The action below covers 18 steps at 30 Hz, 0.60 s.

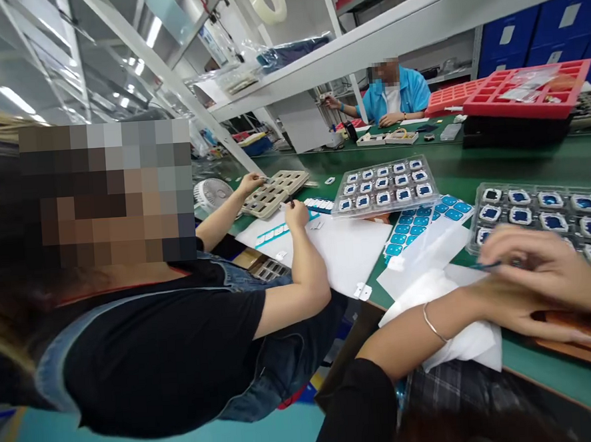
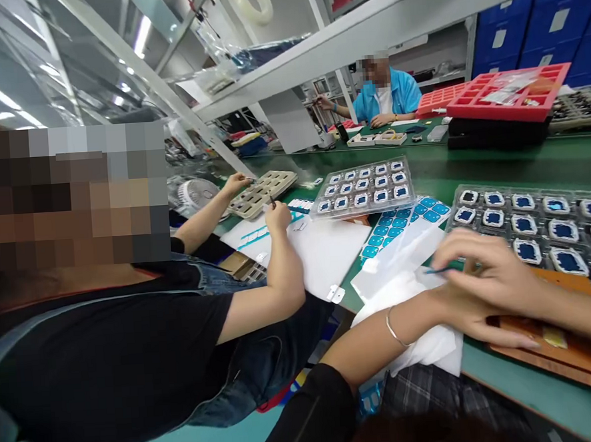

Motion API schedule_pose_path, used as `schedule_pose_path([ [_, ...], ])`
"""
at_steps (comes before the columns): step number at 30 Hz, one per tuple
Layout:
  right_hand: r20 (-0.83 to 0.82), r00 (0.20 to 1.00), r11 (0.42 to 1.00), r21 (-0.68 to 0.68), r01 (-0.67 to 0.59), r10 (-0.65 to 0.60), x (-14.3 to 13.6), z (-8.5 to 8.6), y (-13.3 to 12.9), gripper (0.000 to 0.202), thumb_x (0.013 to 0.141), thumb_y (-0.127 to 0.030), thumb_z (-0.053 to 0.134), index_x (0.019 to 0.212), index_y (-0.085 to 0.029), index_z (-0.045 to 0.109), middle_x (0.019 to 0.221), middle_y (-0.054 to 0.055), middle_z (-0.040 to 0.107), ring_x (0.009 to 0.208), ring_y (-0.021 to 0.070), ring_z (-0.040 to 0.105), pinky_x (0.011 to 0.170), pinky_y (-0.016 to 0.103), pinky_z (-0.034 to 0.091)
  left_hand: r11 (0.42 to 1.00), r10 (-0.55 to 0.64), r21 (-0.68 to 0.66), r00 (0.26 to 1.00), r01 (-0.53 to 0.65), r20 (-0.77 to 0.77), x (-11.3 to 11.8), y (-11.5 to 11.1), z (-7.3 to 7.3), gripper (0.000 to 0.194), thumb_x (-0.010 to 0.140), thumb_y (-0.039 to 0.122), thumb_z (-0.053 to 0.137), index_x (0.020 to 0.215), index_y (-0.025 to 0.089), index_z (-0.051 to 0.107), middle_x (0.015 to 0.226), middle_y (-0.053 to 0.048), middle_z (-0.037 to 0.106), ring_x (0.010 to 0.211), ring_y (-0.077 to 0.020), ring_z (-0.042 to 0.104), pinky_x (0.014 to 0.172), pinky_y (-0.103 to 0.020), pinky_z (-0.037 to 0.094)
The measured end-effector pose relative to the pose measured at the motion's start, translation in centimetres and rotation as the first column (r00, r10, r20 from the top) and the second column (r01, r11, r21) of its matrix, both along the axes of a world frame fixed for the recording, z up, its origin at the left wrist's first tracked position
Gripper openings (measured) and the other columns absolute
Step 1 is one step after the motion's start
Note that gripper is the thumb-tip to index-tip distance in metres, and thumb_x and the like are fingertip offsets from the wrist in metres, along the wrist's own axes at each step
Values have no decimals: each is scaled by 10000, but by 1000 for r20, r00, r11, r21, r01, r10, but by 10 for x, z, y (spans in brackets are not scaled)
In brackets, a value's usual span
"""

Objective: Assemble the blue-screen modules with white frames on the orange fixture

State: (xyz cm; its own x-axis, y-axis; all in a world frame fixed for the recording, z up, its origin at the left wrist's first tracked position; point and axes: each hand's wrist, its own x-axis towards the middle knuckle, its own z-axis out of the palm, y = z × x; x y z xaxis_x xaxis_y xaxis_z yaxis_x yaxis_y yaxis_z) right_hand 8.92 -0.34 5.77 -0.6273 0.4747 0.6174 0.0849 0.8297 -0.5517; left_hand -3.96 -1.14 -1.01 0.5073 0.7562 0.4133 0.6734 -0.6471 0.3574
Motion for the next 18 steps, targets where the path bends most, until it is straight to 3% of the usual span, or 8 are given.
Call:
schedule_pose_path([
  [1,-22,996,992,84,90,-89,27,-3,0,178,882,-165,580,950,-298,676,859,25,692,800,220,650,709,348,503,979,-202,16,979,202,-19,9,3,4,528,974,569,332,1073,278,760,1062,40,696,1084,-220,620,830,-321,468],
  [2,-44,981,972,130,194,-190,51,-5,-2,198,876,-153,578,948,-310,673,849,29,693,797,237,648,724,381,496,908,-414,43,909,417,-52,16,5,8,433,937,560,471,1138,281,735,1182,33,686,1155,-235,576,906,-340,445],
  [3,-79,956,941,171,292,-283,71,-8,-4,208,864,-137,586,937,-314,668,829,30,690,780,245,646,729,403,488,849,-519,63,851,524,-77,18,6,11,421,921,536,530,1192,266,705,1267,17,663,1207,-246,531,979,-369,402],
  [4,-121,929,905,216,367,-348,87,-10,-7,214,847,-119,598,920,-310,663,801,27,684,755,245,644,717,410,484,833,-542,82,837,547,-74,18,6,12,421,934,525,512,1189,248,701,1270,4,668,1200,-254,517,1008,-404,359],
  [6,-177,907,850,319,419,-381,106,-16,-14,217,818,-88,617,905,-283,654,763,21,679,701,224,641,663,386,492,831,-544,142,839,538,-1,14,7,9,447,998,483,362,1151,238,702,1213,-8,700,1149,-251,519,1000,-445,302],
  [10,-37,924,809,471,352,-381,115,-32,-20,220,818,-84,588,936,-256,658,817,26,718,710,195,649,651,356,523,871,-475,254,853,420,218,3,11,-4,602,1011,474,150,1196,219,662,1060,-53,738,1056,-251,513,948,-445,290],
  [14,39,940,852,436,290,-340,114,-40,-23,246,818,-90,539,944,-261,665,844,11,731,743,184,647,685,357,525,884,-446,306,832,352,330,1,12,-6,583,1009,474,168,1155,215,670,987,-56,735,982,-250,511,916,-435,308],
  [18,114,954,893,396,213,-278,114,-40,-27,250,806,-105,500,921,-256,662,851,9,731,788,197,626,709,377,496,871,-469,298,841,391,269,1,9,-1,532,1015,427,201,1085,228,690,1011,-45,734,997,-251,489,912,-438,302],
])
